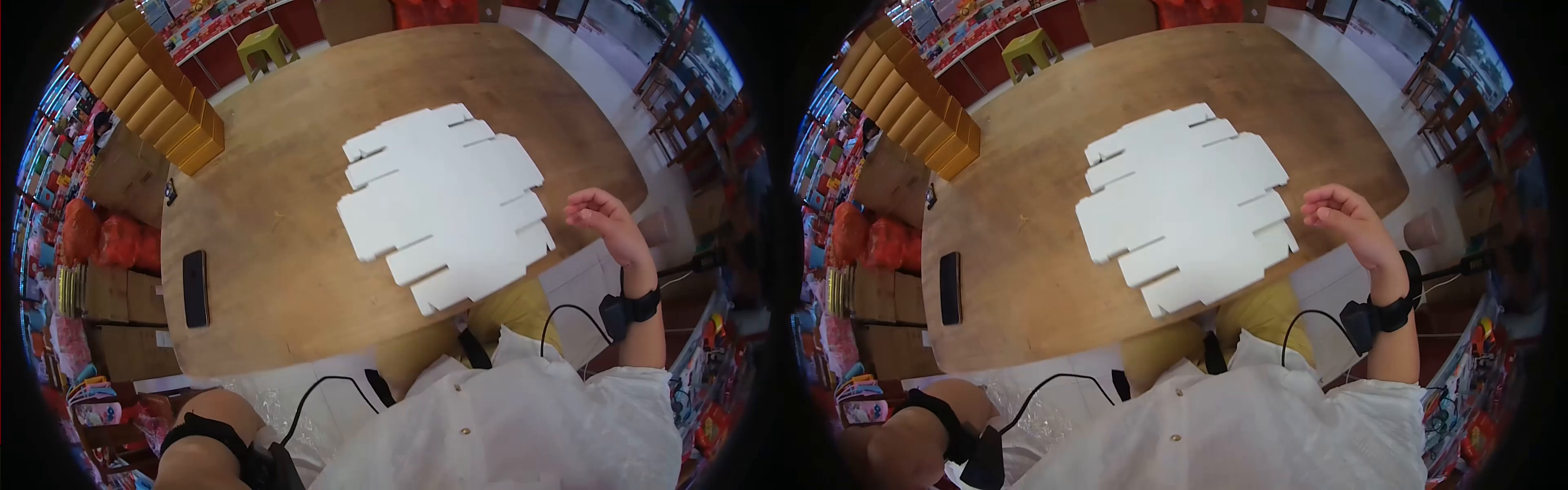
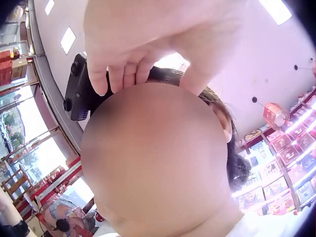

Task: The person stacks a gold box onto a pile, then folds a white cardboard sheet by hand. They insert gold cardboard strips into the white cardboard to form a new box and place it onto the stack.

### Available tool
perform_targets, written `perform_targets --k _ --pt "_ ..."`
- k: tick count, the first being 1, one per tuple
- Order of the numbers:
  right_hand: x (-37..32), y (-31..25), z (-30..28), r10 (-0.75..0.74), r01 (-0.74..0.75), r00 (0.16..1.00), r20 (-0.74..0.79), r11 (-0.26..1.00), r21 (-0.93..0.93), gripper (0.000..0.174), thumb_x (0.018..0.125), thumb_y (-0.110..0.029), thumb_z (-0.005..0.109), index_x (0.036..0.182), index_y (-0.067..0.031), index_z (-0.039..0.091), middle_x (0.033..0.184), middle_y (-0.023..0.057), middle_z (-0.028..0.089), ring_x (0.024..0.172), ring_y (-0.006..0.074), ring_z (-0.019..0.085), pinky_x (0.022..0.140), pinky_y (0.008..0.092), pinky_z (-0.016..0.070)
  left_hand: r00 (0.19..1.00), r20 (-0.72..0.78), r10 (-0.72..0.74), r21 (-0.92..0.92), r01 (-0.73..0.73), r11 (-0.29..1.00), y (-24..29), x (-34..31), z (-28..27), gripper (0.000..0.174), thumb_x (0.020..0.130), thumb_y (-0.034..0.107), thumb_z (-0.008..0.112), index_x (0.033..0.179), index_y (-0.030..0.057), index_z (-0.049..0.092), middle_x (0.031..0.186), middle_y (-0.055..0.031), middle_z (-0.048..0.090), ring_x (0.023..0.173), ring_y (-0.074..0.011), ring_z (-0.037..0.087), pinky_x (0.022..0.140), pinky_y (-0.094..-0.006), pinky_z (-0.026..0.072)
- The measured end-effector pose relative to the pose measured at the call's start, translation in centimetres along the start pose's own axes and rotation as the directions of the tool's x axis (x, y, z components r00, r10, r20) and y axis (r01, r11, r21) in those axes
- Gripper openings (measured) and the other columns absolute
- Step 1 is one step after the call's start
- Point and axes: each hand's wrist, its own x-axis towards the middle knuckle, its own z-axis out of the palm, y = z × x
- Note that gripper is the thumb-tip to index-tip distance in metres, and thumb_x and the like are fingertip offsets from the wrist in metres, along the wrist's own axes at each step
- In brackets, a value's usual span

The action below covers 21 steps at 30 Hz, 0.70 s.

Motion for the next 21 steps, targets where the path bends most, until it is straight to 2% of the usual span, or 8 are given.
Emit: perform_targets --k 11,13,14,15,17,18,19,21 --pt "0.2 4.3 -1.7 -0.004 -0.024 0.917 0.400 0.998 0.065 0.026 0.098 -0.008 0.059 0.123 -0.0028 0.060 0.112 0.0040 0.065 0.102 0.0109 0.062 0.090 0.0267 0.0506 0.914 0.226 0.337 -0.048 -0.335 0.941 -3.4 4.7 9.3 0.036 0.090 -0.015 0.043 0.115 0.0008 0.063 0.118 -0.0091 0.065 0.110 -0.0139 0.063 0.088 -0.0371 0.0535" --pt "1.3 5.5 -1.2 -0.030 -0.030 0.899 0.436 0.991 0.130 0.024 0.098 -0.007 0.059 0.121 -0.0019 0.061 0.112 0.0045 0.065 0.102 0.0107 0.062 0.090 0.0263 0.0509 0.972 0.220 0.080 -0.004 -0.081 0.997 -3.7 5.6 11.1 0.012 0.093 0.013 0.063 0.094 0.0103 0.075 0.095 -0.0063 0.073 0.096 -0.0190 0.068 0.093 -0.0445 0.0434" --pt "1.8 6.2 -0.8 -0.062 0.009 0.905 0.421 0.992 0.128 0.023 0.097 -0.008 0.060 0.120 -0.0017 0.061 0.111 0.0037 0.065 0.102 0.0101 0.062 0.090 0.0261 0.0510 0.969 0.225 -0.101 -0.046 0.114 0.992 -4.0 5.0 11.4 0.007 0.091 0.009 0.070 0.091 0.0113 0.077 0.087 -0.0060 0.074 0.085 -0.0160 0.070 0.081 -0.0347 0.0520" --pt "2.4 7.0 -0.4 -0.094 0.045 0.909 0.405 0.991 0.128 0.023 0.097 -0.008 0.060 0.119 -0.0016 0.062 0.111 0.0029 0.065 0.101 0.0094 0.062 0.089 0.0260 0.0512 0.932 0.281 -0.231 0.056 0.224 0.973 -5.9 5.4 10.2 0.010 0.092 0.013 0.068 0.085 0.0123 0.075 0.080 -0.0031 0.070 0.086 -0.0162 0.070 0.078 -0.0369 0.0507" --pt "3.0 7.8 0.5 -0.057 0.053 0.907 0.417 0.998 0.021 0.026 0.092 -0.012 0.066 0.117 -0.0029 0.063 0.117 0.0072 0.064 0.108 0.0162 0.062 0.095 0.0324 0.0505 0.928 -0.055 -0.368 0.257 0.370 0.893 -10.7 -0.8 9.7 0.031 0.083 0.033 0.072 0.084 0.0026 0.064 0.090 -0.0175 0.068 0.077 -0.0283 0.067 0.066 -0.0368 0.0532" --pt "2.8 7.3 1.5 -0.240 0.336 0.886 0.396 0.922 -0.194 0.030 0.090 -0.015 0.068 0.118 -0.0040 0.063 0.123 0.0106 0.061 0.114 0.0212 0.059 0.100 0.0372 0.0475 0.548 -0.158 -0.822 0.411 0.793 0.450 -11.8 1.7 9.1 0.030 0.083 0.027 0.074 0.090 -0.0001 0.063 0.104 -0.0178 0.068 0.091 -0.0313 0.067 0.081 -0.0374 0.0527" --pt "2.6 7.1 2.3 -0.408 0.562 0.816 0.410 0.724 -0.400 0.035 0.087 -0.018 0.070 0.118 -0.0052 0.063 0.128 0.0140 0.059 0.119 0.0262 0.057 0.104 0.0421 0.0446 0.428 -0.322 -0.844 0.487 0.840 0.240 -15.5 0.5 9.3 0.031 0.084 0.023 0.075 0.099 -0.0001 0.061 0.118 -0.0195 0.062 0.104 -0.0337 0.063 0.090 -0.0381 0.0501" --pt "2.6 7.4 3.2 -0.396 0.598 0.785 0.477 0.686 -0.414 0.049 0.083 -0.026 0.074 0.126 -0.0072 0.060 0.140 0.0196 0.050 0.133 0.0334 0.045 0.113 0.0488 0.0350 0.520 -0.305 -0.798 0.800 0.595 0.082 -22.0 -4.1 7.4 0.044 0.078 0.027 0.081 0.104 0.0011 0.057 0.136 -0.0239 0.049 0.127 -0.0415 0.050 0.099 -0.0445 0.0465"
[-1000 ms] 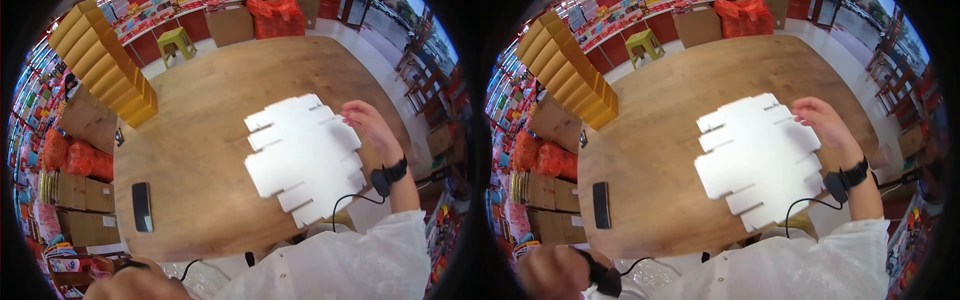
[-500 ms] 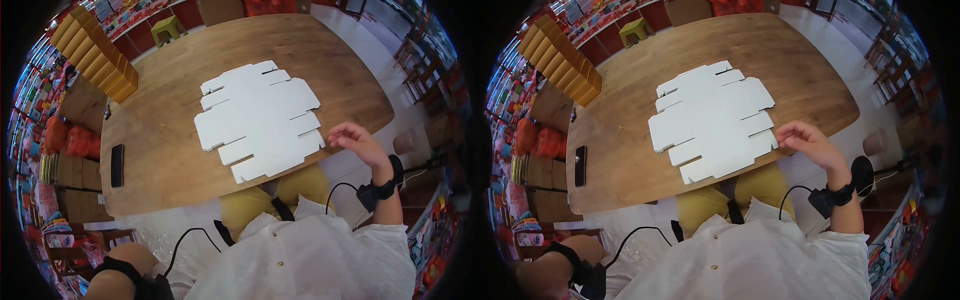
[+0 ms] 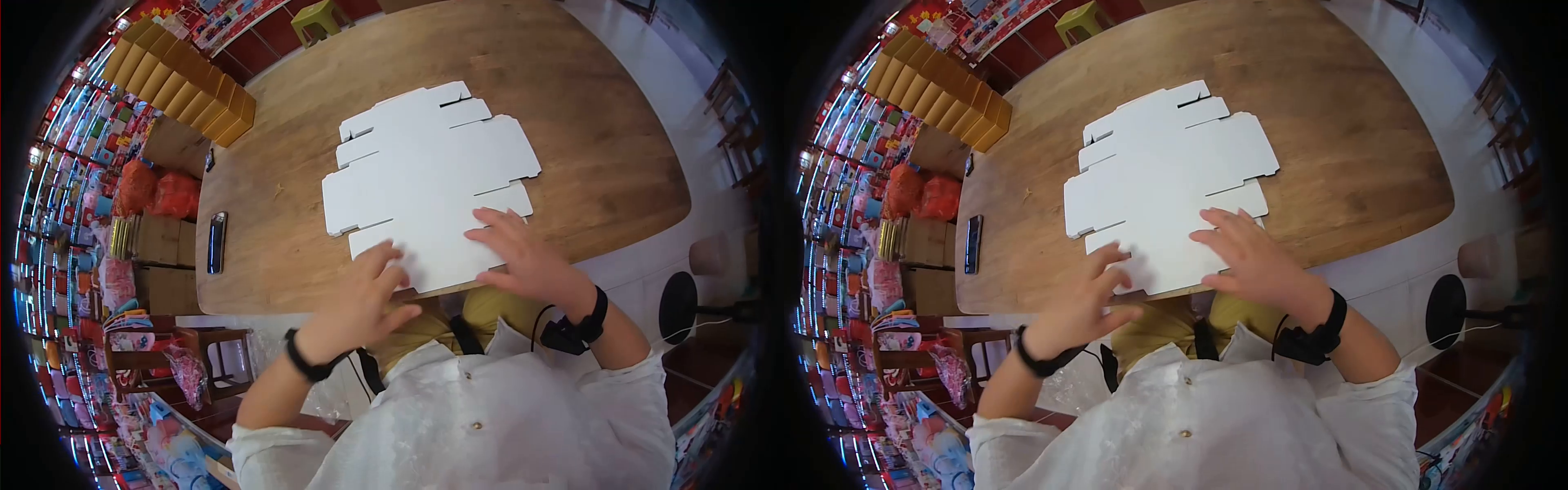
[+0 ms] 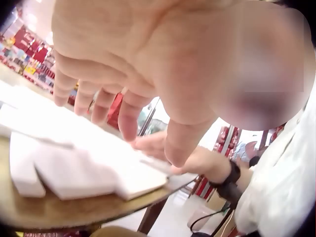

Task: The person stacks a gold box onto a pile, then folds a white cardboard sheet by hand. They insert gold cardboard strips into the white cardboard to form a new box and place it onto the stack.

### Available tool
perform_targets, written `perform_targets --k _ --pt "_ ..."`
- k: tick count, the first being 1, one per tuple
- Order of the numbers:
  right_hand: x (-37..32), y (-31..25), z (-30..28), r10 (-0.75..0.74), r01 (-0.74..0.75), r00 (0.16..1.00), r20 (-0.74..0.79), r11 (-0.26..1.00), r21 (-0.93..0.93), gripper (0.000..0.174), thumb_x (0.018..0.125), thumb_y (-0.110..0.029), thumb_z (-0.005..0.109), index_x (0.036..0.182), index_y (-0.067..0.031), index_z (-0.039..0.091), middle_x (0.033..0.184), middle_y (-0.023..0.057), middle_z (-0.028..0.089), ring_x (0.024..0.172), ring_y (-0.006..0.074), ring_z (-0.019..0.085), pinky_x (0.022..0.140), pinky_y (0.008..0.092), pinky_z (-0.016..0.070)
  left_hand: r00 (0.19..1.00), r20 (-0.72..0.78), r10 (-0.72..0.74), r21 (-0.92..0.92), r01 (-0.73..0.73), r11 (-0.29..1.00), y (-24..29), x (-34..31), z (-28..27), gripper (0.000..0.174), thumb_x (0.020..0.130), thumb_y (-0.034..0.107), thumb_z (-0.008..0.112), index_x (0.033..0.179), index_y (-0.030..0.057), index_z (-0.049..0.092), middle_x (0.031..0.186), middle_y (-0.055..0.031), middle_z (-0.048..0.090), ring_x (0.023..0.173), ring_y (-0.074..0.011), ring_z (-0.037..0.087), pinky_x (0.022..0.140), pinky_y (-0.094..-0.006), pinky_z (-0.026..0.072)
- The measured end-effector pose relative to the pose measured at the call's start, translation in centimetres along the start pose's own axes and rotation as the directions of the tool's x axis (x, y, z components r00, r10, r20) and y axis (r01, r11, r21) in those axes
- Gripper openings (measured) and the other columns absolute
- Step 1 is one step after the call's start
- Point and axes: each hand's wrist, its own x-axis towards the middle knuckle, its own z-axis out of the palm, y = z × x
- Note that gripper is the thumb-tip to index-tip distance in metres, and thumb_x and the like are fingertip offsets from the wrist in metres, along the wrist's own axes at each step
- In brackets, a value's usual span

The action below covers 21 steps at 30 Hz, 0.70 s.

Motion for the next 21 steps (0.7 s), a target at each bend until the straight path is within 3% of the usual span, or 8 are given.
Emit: perform_targets --k 1,2,4,12,15,18,20,21 --pt "0.2 -0.2 0.5 -0.054 0.056 0.998 0.021 0.991 -0.125 0.057 0.082 -0.029 0.075 0.131 -0.0074 0.057 0.143 0.0193 0.048 0.136 0.0327 0.043 0.115 0.0493 0.0330 0.994 -0.068 0.084 0.146 -0.073 0.987 -1.6 1.2 2.0 0.050 0.074 0.031 0.084 0.103 0.0009 0.057 0.138 -0.0250 0.047 0.132 -0.0453 0.046 0.101 -0.0474 0.0456" --pt "0.4 -0.2 0.9 -0.104 0.114 0.993 0.049 0.962 -0.249 0.064 0.081 -0.033 0.077 0.135 -0.0076 0.054 0.146 0.0190 0.046 0.140 0.0319 0.040 0.116 0.0497 0.0309 0.995 -0.060 0.079 0.143 -0.070 0.987 -2.2 2.4 2.9 0.050 0.074 0.031 0.084 0.103 0.0009 0.057 0.138 -0.0250 0.047 0.132 -0.0453 0.046 0.101 -0.0474 0.0456" --pt "0.4 -0.2 1.3 -0.097 0.115 0.992 0.074 0.951 -0.286 0.069 0.080 -0.035 0.077 0.137 -0.0074 0.052 0.147 0.0189 0.045 0.142 0.0316 0.038 0.117 0.0505 0.0300 0.987 -0.124 0.103 0.245 -0.071 0.967 -2.7 4.0 4.1 0.059 0.067 0.036 0.088 0.103 0.0008 0.057 0.139 -0.0266 0.046 0.134 -0.0520 0.040 0.104 -0.0530 0.0426" --pt "1.3 -0.9 0.5 -0.060 0.115 0.986 0.156 0.921 -0.373 0.074 0.078 -0.036 0.078 0.139 -0.0066 0.050 0.149 0.0187 0.044 0.142 0.0306 0.038 0.116 0.0532 0.0299 0.997 -0.023 0.080 0.155 -0.075 0.985 -3.3 4.6 2.3 0.061 0.066 0.038 0.085 0.104 -0.0003 0.057 0.141 -0.0269 0.047 0.134 -0.0527 0.040 0.105 -0.0521 0.0421" --pt "1.7 -0.9 0.7 -0.073 0.128 0.987 0.144 0.900 -0.417 0.071 0.076 -0.030 0.077 0.138 -0.0060 0.051 0.143 0.0191 0.050 0.138 0.0308 0.045 0.113 0.0518 0.0350 0.996 0.000 0.094 0.091 -0.094 0.991 -3.8 4.5 1.7 0.059 0.069 0.040 0.083 0.105 0.0004 0.058 0.139 -0.0269 0.048 0.133 -0.0518 0.042 0.105 -0.0509 0.0427" --pt "2.6 0.0 0.8 -0.194 0.232 0.973 0.128 0.779 -0.583 0.059 0.075 -0.022 0.075 0.129 -0.0049 0.057 0.131 0.0177 0.059 0.126 0.0315 0.056 0.104 0.0488 0.0443 0.995 -0.036 0.091 0.033 -0.089 0.995 -3.2 4.4 1.6 0.055 0.071 0.042 0.082 0.101 0.0014 0.059 0.140 -0.0266 0.047 0.133 -0.0523 0.042 0.106 -0.0507 0.0419" --pt "3.8 -0.6 -0.3 -0.269 0.287 0.957 0.110 0.813 -0.508 0.039 0.074 -0.017 0.071 0.111 -0.0039 0.067 0.113 0.0189 0.067 0.108 0.0313 0.065 0.091 0.0445 0.0521 0.984 -0.096 0.152 0.264 -0.122 0.957 -2.3 4.1 2.1 0.044 0.077 0.036 0.078 0.099 0.0017 0.062 0.127 -0.0241 0.060 0.120 -0.0434 0.057 0.097 -0.0467 0.0483" --pt "4.7 -0.6 -0.9 -0.269 0.289 0.956 0.114 0.809 -0.511 0.039 0.074 -0.017 0.071 0.111 -0.0039 0.067 0.113 0.0189 0.067 0.108 0.0313 0.065 0.091 0.0445 0.0521 0.983 -0.102 0.154 0.262 -0.122 0.957 -2.5 4.6 1.6 0.044 0.077 0.036 0.078 0.099 0.0017 0.062 0.127 -0.0241 0.060 0.120 -0.0434 0.057 0.097 -0.0467 0.0483"
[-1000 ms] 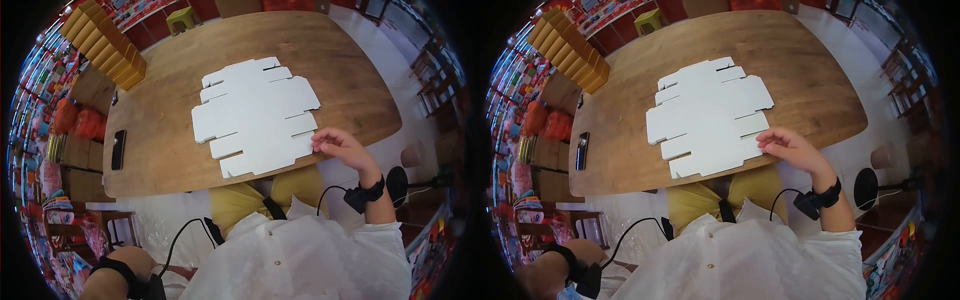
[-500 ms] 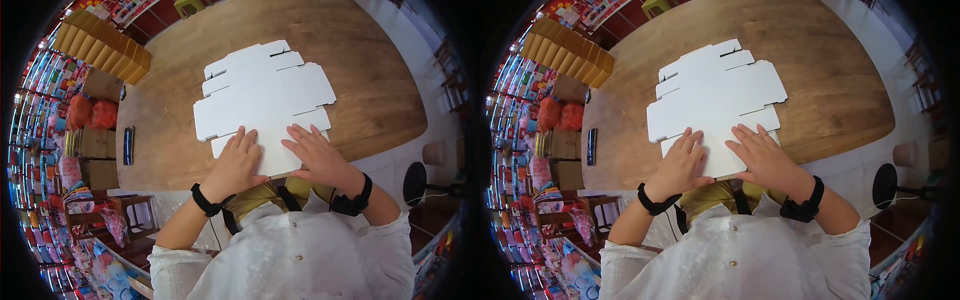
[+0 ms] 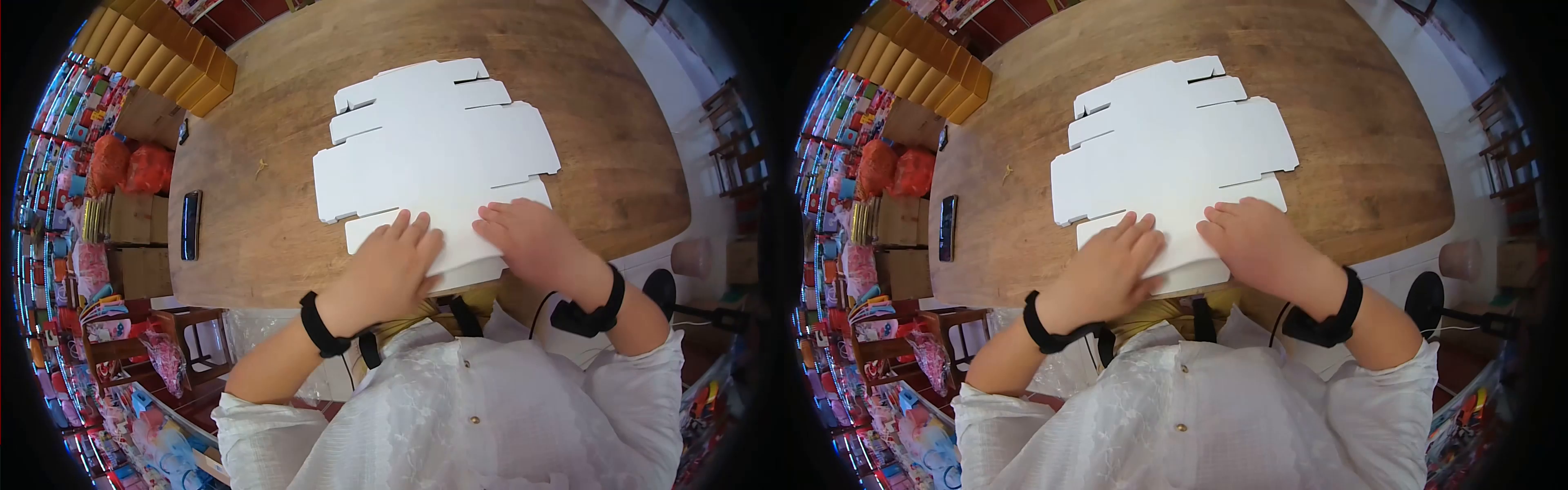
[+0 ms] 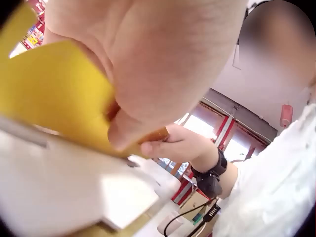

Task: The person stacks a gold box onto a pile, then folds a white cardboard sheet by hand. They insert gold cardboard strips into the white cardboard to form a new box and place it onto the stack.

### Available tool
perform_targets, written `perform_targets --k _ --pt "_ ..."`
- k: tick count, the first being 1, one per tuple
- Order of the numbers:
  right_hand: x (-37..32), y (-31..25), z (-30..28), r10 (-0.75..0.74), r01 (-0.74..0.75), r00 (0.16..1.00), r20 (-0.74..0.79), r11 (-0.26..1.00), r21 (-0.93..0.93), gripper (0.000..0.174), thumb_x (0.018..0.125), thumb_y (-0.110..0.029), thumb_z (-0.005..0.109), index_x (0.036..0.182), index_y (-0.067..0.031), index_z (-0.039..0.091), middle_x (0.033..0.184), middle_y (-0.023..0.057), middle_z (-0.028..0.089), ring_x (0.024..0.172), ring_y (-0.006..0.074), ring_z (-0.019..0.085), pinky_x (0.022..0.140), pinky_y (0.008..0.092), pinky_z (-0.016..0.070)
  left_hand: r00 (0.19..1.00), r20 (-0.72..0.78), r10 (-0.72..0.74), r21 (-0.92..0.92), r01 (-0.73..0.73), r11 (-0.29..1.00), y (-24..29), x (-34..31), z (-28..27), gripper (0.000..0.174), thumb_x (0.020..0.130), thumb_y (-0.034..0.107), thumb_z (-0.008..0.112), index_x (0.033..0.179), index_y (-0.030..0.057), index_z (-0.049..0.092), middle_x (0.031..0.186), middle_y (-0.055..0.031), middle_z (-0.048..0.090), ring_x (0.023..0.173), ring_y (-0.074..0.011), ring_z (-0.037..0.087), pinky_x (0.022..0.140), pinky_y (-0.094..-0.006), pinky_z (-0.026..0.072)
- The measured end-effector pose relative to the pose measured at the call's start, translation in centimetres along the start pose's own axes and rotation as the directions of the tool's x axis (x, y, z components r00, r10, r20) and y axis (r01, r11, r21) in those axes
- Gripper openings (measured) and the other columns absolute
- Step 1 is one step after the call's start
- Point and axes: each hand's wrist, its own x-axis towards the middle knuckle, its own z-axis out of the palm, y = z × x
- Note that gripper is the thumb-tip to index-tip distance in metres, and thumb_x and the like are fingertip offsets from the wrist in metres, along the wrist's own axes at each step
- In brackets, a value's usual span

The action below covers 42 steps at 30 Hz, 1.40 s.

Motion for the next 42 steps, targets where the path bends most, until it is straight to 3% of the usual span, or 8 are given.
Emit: perform_targets --k 2,5,15,18,22,28,37,42 --pt "2.4 1.7 -1.1 0.147 -0.241 0.862 0.485 0.961 0.138 0.026 0.076 -0.018 0.071 0.096 -0.0018 0.070 0.093 0.0202 0.070 0.091 0.0343 0.068 0.080 0.0441 0.0538 0.922 0.314 -0.226 -0.179 0.292 0.940 -2.0 2.0 -1.2 0.032 0.082 0.028 0.074 0.097 0.0013 0.065 0.103 -0.0194 0.070 0.096 -0.0351 0.068 0.083 -0.0424 0.0531" --pt "7.1 4.4 -3.2 0.166 -0.381 0.775 0.610 0.893 0.240 0.024 0.079 -0.021 0.069 0.089 0.0011 0.071 0.079 0.0215 0.068 0.082 0.0371 0.067 0.075 0.0448 0.0533 0.940 0.271 -0.207 -0.331 0.293 0.897 -6.0 4.9 -1.6 0.024 0.086 0.023 0.072 0.091 0.0008 0.067 0.083 -0.0162 0.068 0.079 -0.0353 0.066 0.072 -0.0421 0.0514" --pt "6.0 6.5 2.4 0.240 -0.366 0.895 0.376 0.877 0.312 0.034 0.085 -0.031 0.066 0.077 0.0024 0.066 0.076 0.0187 0.063 0.075 0.0354 0.062 0.069 0.0444 0.0480 0.942 0.117 -0.315 -0.293 0.336 0.895 -6.8 5.3 0.8 0.022 0.090 0.023 0.066 0.088 0.0013 0.070 0.087 -0.0179 0.067 0.084 -0.0359 0.065 0.078 -0.0434 0.0512" --pt "6.8 6.8 1.3 0.261 -0.523 0.746 0.613 0.800 0.295 0.028 0.086 -0.028 0.069 0.089 -0.0004 0.069 0.088 0.0160 0.062 0.082 0.0313 0.060 0.073 0.0405 0.0472 0.902 0.281 -0.328 -0.359 0.416 0.836 -7.1 5.4 0.5 0.022 0.089 0.021 0.069 0.094 -0.0005 0.070 0.087 -0.0166 0.063 0.081 -0.0327 0.062 0.074 -0.0396 0.0490" --pt "6.7 6.7 1.1 0.153 -0.389 0.778 0.610 0.879 0.276 0.028 0.083 -0.028 0.073 0.086 -0.0001 0.066 0.084 0.0147 0.059 0.080 0.0302 0.058 0.072 0.0399 0.0464 0.957 0.207 -0.204 -0.293 0.259 0.920 -7.6 5.3 1.6 0.022 0.087 0.020 0.071 0.095 -0.0001 0.069 0.087 -0.0155 0.061 0.080 -0.0324 0.061 0.073 -0.0410 0.0490" --pt "4.9 5.2 2.0 0.249 -0.267 0.960 0.126 0.950 0.161 0.028 0.077 -0.024 0.078 0.086 -0.0081 0.056 0.088 0.0103 0.059 0.084 0.0321 0.057 0.074 0.0407 0.0455 0.990 -0.020 -0.138 -0.112 0.135 0.984 -3.9 3.4 0.9 0.039 0.080 0.019 0.078 0.111 0.0068 0.060 0.105 -0.0112 0.059 0.090 -0.0294 0.061 0.078 -0.0400 0.0495" --pt "0.5 0.4 1.9 0.068 -0.063 0.994 -0.088 0.996 0.058 0.020 0.076 -0.013 0.070 0.091 -0.0080 0.057 0.090 0.0065 0.060 0.089 0.0242 0.060 0.074 0.0365 0.0473 0.967 -0.061 0.246 0.416 -0.200 0.887 -2.2 1.7 3.1 0.026 0.082 0.010 0.061 0.106 0.0008 0.058 0.098 -0.0102 0.060 0.090 -0.0248 0.061 0.075 -0.0337 0.0539" --pt "1.2 0.5 2.5 -0.049 0.015 0.966 -0.255 0.991 -0.135 0.010 0.078 -0.010 0.063 0.086 -0.0071 0.058 0.086 0.0047 0.060 0.082 0.0200 0.061 0.066 0.0313 0.0473 0.989 0.078 0.123 0.313 -0.142 0.939 -1.8 2.4 2.2 0.028 0.081 0.010 0.061 0.106 -0.0001 0.058 0.098 -0.0094 0.061 0.088 -0.0240 0.062 0.073 -0.0345 0.0541"
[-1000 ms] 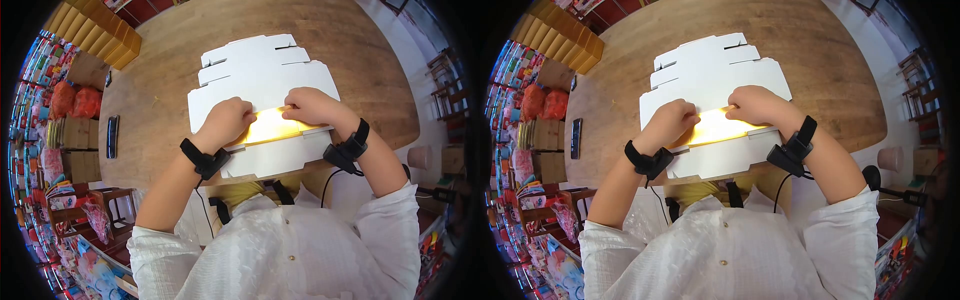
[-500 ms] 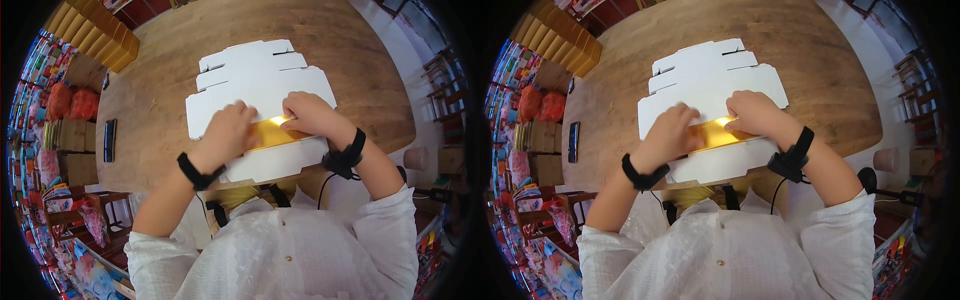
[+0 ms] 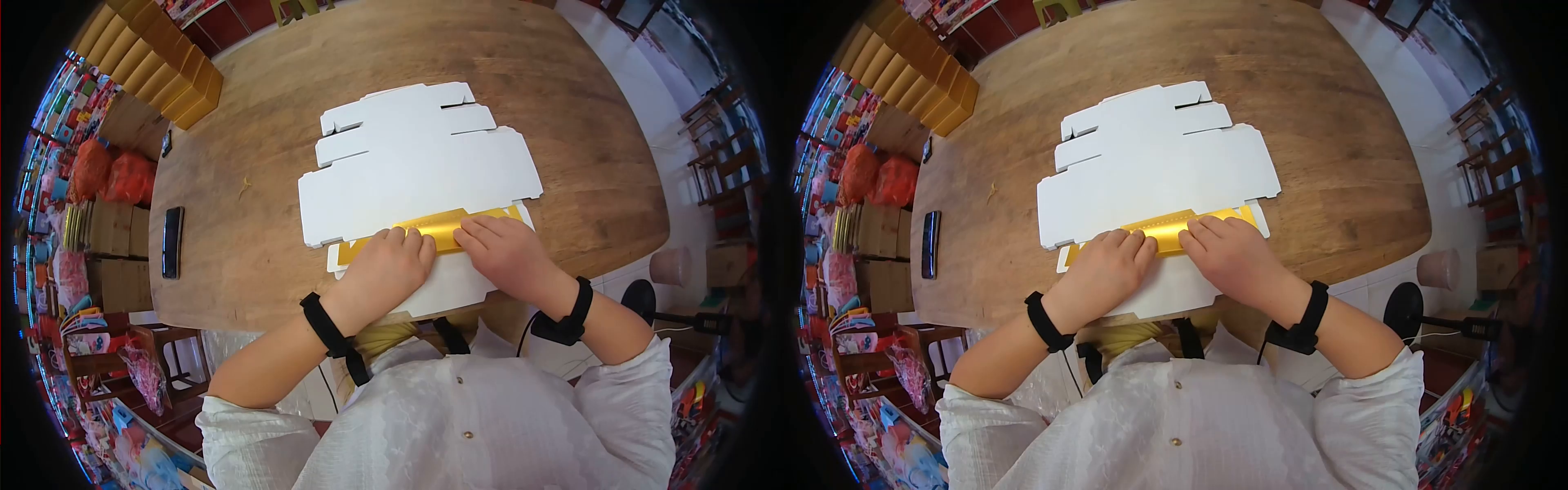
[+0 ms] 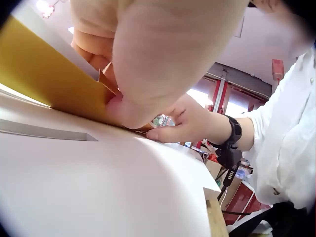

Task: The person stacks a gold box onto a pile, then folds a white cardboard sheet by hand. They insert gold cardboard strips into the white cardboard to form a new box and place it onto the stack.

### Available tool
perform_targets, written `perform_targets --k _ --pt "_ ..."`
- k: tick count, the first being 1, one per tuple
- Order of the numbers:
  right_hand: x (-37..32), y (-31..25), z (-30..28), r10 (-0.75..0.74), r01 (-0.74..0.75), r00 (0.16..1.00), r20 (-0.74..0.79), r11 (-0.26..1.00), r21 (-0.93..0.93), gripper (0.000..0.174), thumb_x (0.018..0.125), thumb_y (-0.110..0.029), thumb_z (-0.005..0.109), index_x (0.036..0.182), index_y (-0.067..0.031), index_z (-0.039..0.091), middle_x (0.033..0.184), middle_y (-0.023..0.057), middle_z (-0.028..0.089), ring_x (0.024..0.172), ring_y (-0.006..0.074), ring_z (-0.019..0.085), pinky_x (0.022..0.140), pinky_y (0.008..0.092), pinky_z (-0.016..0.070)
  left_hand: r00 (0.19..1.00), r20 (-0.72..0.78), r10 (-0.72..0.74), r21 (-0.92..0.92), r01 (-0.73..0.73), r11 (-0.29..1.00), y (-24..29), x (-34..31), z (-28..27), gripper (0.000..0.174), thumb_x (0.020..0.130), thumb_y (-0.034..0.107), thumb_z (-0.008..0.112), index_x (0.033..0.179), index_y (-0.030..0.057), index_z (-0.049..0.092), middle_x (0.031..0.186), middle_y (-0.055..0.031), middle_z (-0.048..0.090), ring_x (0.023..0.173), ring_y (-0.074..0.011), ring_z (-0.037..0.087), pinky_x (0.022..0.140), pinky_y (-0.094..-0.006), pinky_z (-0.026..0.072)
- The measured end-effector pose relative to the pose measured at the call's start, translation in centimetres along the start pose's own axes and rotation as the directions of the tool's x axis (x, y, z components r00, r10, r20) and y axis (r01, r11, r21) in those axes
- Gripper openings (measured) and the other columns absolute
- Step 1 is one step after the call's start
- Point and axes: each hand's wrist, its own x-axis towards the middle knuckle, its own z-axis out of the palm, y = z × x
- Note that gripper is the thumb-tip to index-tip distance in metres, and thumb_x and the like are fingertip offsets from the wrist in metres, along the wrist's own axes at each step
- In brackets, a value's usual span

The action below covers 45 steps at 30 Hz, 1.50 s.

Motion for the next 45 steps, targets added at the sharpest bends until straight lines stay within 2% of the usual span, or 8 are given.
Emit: perform_targets --k 12,22,25,27,30,32,41,45 --pt "7.6 5.7 -0.1 0.205 -0.453 0.639 0.741 0.880 0.147 0.024 0.092 -0.025 0.064 0.113 -0.0146 0.068 0.092 0.0177 0.070 0.094 0.0298 0.066 0.089 0.0419 0.0467 0.929 0.319 -0.186 -0.728 0.366 0.579 -8.1 4.5 -0.5 0.024 0.084 0.020 0.072 0.098 0.0029 0.065 0.087 -0.0167 0.070 0.086 -0.0348 0.068 0.076 -0.0445 0.0526" --pt "5.4 1.5 -0.2 0.177 -0.198 0.973 0.148 0.970 0.142 0.061 0.079 -0.021 0.077 0.135 -0.0162 0.052 0.144 0.0139 0.046 0.130 0.0310 0.047 0.105 0.0497 0.0357 0.975 0.060 -0.213 -0.604 0.205 0.770 -7.4 5.1 1.1 0.024 0.085 0.014 0.072 0.105 0.0022 0.065 0.098 -0.0159 0.067 0.096 -0.0342 0.062 0.081 -0.0413 0.0497" --pt "2.7 -0.4 -2.9 0.067 -0.112 0.992 0.104 0.843 0.526 0.051 0.084 -0.016 0.073 0.132 -0.0112 0.054 0.137 0.0141 0.053 0.125 0.0329 0.052 0.104 0.0456 0.0428 0.920 -0.278 -0.278 -0.714 -0.004 0.701 -6.8 3.1 -4.1 0.015 0.087 0.007 0.070 0.100 -0.0002 0.066 0.090 -0.0131 0.065 0.093 -0.0331 0.060 0.083 -0.0389 0.0486" --pt "-0.4 0.8 -4.0 -0.022 -0.733 0.679 0.734 0.033 0.679 0.048 0.090 -0.019 0.070 0.134 -0.0068 0.056 0.138 0.0160 0.054 0.124 0.0335 0.054 0.106 0.0446 0.0431 0.940 -0.325 -0.107 -0.639 -0.134 0.758 -7.5 0.6 -8.9 0.011 0.083 0.004 0.071 0.093 0.0006 0.067 0.093 -0.0104 0.064 0.094 -0.0305 0.059 0.089 -0.0395 0.0474" --pt "-5.3 4.6 -5.8 0.330 -0.578 0.808 0.489 0.274 0.769 0.056 0.094 -0.032 0.067 0.143 -0.0086 0.050 0.140 0.0148 0.054 0.123 0.0301 0.055 0.108 0.0441 0.0432 0.961 -0.257 0.105 -0.311 -0.185 0.932 -8.9 -0.8 -10.9 0.013 0.077 0.004 0.072 0.090 0.0027 0.070 0.099 -0.0076 0.065 0.102 -0.0281 0.059 0.096 -0.0396 0.0446" --pt "-5.2 8.5 -6.7 0.353 -0.092 0.631 0.690 -0.850 0.519 0.068 0.093 -0.043 0.065 0.148 -0.0080 0.043 0.143 0.0160 0.052 0.126 0.0311 0.054 0.107 0.0480 0.0439 0.949 -0.282 0.138 -0.173 -0.192 0.966 -10.4 0.2 -10.3 0.013 0.076 0.004 0.070 0.088 0.0043 0.072 0.103 -0.0064 0.066 0.107 -0.0279 0.058 0.100 -0.0403 0.0430" --pt "-3.7 3.6 -3.6 0.546 -0.613 0.413 0.729 -0.425 0.665 0.033 0.096 -0.004 0.059 0.128 0.0035 0.055 0.113 0.0120 0.067 0.087 0.0176 0.070 0.067 0.0279 0.0624 0.939 -0.294 0.180 0.544 0.009 0.839 -12.7 5.1 -11.8 0.055 0.084 0.015 0.063 0.138 0.0092 0.054 0.157 -0.0099 0.035 0.144 -0.0335 0.033 0.116 -0.0474 0.0334" --pt "-4.7 2.1 -3.3 0.467 -0.391 0.366 0.805 -0.707 0.589 0.032 0.096 -0.003 0.058 0.126 0.0042 0.053 0.113 0.0140 0.067 0.089 0.0211 0.070 0.070 0.0316 0.0627 0.973 -0.043 -0.225 -0.221 0.210 0.952 -1.1 1.9 -7.7 0.079 0.082 0.029 0.073 0.149 0.0057 0.039 0.155 -0.0284 0.029 0.143 -0.0453 0.031 0.109 -0.0528 0.0393"
